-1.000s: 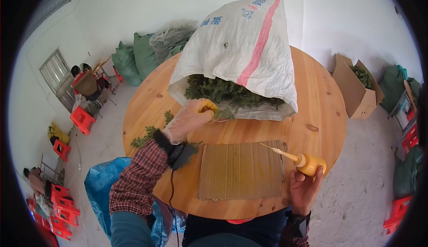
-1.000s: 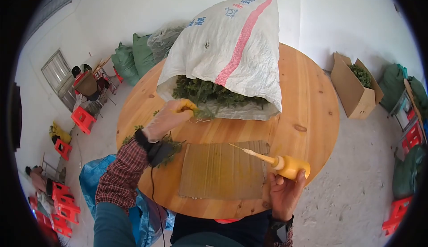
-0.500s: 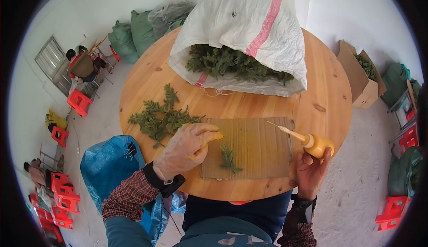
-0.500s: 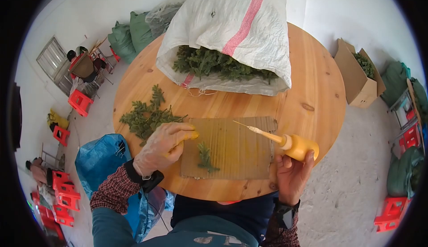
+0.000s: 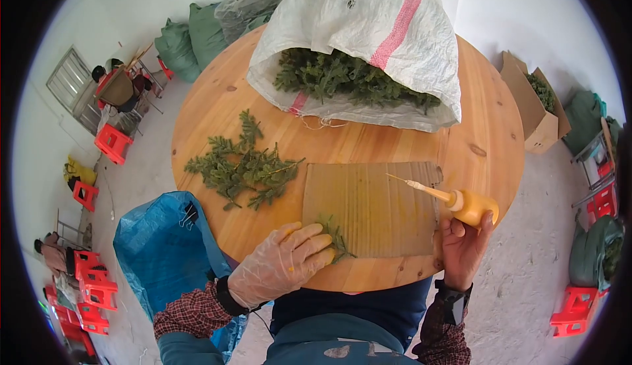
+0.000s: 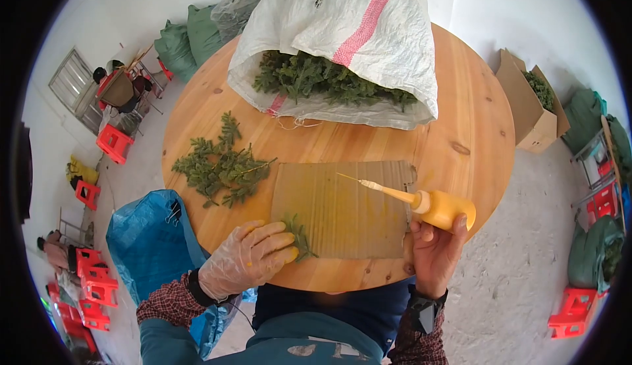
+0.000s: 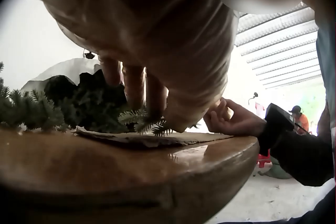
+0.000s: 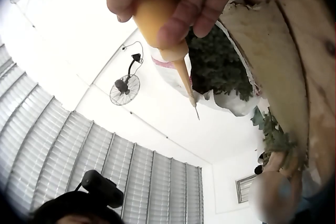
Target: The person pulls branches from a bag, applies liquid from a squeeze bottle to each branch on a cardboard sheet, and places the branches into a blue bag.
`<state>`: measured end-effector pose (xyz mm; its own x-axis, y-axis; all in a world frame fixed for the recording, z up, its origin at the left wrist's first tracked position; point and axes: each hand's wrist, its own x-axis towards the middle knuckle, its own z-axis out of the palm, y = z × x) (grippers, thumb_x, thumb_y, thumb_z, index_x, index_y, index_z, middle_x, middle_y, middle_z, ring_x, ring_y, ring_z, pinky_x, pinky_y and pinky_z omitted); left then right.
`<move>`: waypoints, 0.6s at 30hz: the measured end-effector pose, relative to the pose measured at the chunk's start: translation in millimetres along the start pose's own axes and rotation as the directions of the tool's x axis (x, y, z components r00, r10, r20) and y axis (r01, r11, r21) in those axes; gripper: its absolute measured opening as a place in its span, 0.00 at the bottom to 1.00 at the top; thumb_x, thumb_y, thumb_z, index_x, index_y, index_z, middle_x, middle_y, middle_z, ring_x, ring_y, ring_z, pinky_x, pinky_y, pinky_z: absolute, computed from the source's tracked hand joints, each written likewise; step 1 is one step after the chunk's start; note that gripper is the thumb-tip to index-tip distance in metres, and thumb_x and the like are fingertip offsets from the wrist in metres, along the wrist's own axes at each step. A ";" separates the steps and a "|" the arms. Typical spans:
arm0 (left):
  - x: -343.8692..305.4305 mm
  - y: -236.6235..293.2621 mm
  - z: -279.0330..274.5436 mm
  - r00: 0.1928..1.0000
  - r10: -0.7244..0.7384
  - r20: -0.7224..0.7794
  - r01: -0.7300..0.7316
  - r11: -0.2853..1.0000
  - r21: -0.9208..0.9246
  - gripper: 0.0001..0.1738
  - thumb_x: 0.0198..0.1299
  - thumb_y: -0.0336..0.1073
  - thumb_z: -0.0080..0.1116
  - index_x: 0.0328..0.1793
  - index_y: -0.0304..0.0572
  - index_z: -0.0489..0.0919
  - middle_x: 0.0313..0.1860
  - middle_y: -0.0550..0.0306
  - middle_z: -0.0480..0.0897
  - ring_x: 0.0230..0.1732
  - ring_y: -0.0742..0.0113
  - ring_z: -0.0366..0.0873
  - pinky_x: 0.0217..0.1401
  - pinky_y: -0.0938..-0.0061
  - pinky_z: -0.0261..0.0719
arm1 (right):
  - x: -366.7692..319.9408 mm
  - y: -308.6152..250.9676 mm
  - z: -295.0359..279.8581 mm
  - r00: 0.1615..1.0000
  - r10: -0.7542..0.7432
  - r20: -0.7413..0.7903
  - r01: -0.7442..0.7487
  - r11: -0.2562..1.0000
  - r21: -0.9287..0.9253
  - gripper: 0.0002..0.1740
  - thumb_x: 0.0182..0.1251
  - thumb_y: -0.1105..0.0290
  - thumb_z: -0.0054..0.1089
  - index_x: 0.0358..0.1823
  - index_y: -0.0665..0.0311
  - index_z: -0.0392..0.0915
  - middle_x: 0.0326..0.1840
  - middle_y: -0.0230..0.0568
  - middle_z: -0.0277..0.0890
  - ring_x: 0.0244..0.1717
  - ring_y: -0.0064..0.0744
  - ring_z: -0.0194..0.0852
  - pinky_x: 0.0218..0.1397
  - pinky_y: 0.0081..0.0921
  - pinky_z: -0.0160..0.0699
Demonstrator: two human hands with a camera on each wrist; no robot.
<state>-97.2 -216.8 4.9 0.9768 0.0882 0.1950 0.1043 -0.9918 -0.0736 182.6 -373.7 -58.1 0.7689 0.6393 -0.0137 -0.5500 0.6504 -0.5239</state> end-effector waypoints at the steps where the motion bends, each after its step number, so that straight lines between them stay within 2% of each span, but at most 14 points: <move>1: -1.3 1.2 1.0 1.000 -0.016 -0.016 0.015 0.998 -0.056 0.19 0.55 0.32 0.62 0.55 0.52 0.78 0.58 0.58 0.78 0.65 0.57 0.73 0.63 0.62 0.72 | 0.3 0.6 -0.4 1.000 0.005 0.000 -0.005 1.000 -0.002 0.26 0.75 0.51 0.55 0.59 0.67 0.71 0.43 0.37 0.79 0.28 0.21 0.69 0.49 0.34 0.85; 4: -5.2 5.9 5.4 0.997 -0.056 -0.047 0.047 0.985 -0.169 0.19 0.55 0.32 0.63 0.54 0.50 0.78 0.56 0.57 0.79 0.63 0.56 0.75 0.62 0.62 0.73 | 1.2 1.0 -2.5 1.000 -0.007 0.009 0.007 1.000 -0.025 0.26 0.75 0.51 0.55 0.59 0.67 0.70 0.42 0.36 0.78 0.27 0.21 0.69 0.49 0.33 0.85; 7: -4.9 10.8 13.0 0.975 -0.174 -0.141 0.122 0.939 -0.321 0.20 0.54 0.32 0.64 0.55 0.47 0.78 0.51 0.55 0.81 0.56 0.55 0.79 0.58 0.63 0.75 | 1.0 1.1 -4.9 1.000 -0.006 0.013 0.007 1.000 -0.024 0.26 0.75 0.51 0.55 0.59 0.67 0.70 0.42 0.36 0.78 0.27 0.21 0.68 0.48 0.33 0.85; 8: -3.6 12.7 13.9 0.974 -0.176 -0.142 0.122 0.938 -0.324 0.20 0.54 0.32 0.64 0.55 0.47 0.78 0.51 0.55 0.81 0.56 0.55 0.79 0.58 0.63 0.75 | 0.7 0.9 -5.7 1.000 -0.007 0.013 0.007 1.000 -0.021 0.26 0.75 0.51 0.54 0.59 0.66 0.70 0.42 0.35 0.77 0.27 0.21 0.68 0.48 0.33 0.85; 11: -0.4 18.1 14.4 0.956 -0.284 -0.077 0.253 0.926 -0.280 0.21 0.57 0.33 0.62 0.58 0.44 0.77 0.49 0.57 0.80 0.52 0.60 0.79 0.56 0.67 0.74 | 0.2 0.8 -4.7 1.000 -0.005 0.008 0.005 1.000 -0.015 0.26 0.75 0.51 0.54 0.59 0.66 0.70 0.42 0.36 0.78 0.27 0.21 0.67 0.48 0.33 0.85; 12: -0.3 17.5 14.8 0.955 -0.287 -0.076 0.256 0.925 -0.279 0.21 0.57 0.33 0.62 0.58 0.44 0.77 0.49 0.57 0.80 0.52 0.60 0.79 0.56 0.67 0.74 | 0.1 1.3 -4.3 1.000 -0.004 0.005 0.004 1.000 -0.009 0.26 0.75 0.51 0.54 0.59 0.66 0.70 0.43 0.36 0.78 0.27 0.21 0.67 0.48 0.33 0.85; 15: 3.7 10.9 15.8 0.986 -0.140 -0.095 0.122 0.978 -0.170 0.23 0.53 0.30 0.62 0.58 0.44 0.78 0.47 0.56 0.82 0.48 0.57 0.81 0.51 0.66 0.77 | -0.2 1.4 -5.0 1.000 -0.008 0.005 0.008 1.000 -0.011 0.26 0.75 0.51 0.54 0.59 0.66 0.70 0.43 0.36 0.78 0.27 0.21 0.68 0.48 0.34 0.85; 18: 10.6 9.2 10.7 0.975 -0.143 -0.173 0.124 0.985 -0.118 0.22 0.53 0.29 0.61 0.57 0.44 0.79 0.47 0.58 0.82 0.48 0.58 0.80 0.51 0.66 0.76 | -0.3 2.1 -6.0 1.000 -0.013 0.003 0.013 1.000 -0.006 0.26 0.75 0.50 0.55 0.59 0.67 0.70 0.43 0.36 0.78 0.27 0.21 0.68 0.48 0.34 0.85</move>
<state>-83.9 -224.1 -4.1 0.9049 0.2117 0.3693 0.2015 -0.9772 0.0666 183.2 -375.0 -64.2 0.7750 0.6320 -0.0044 -0.5379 0.6560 -0.5295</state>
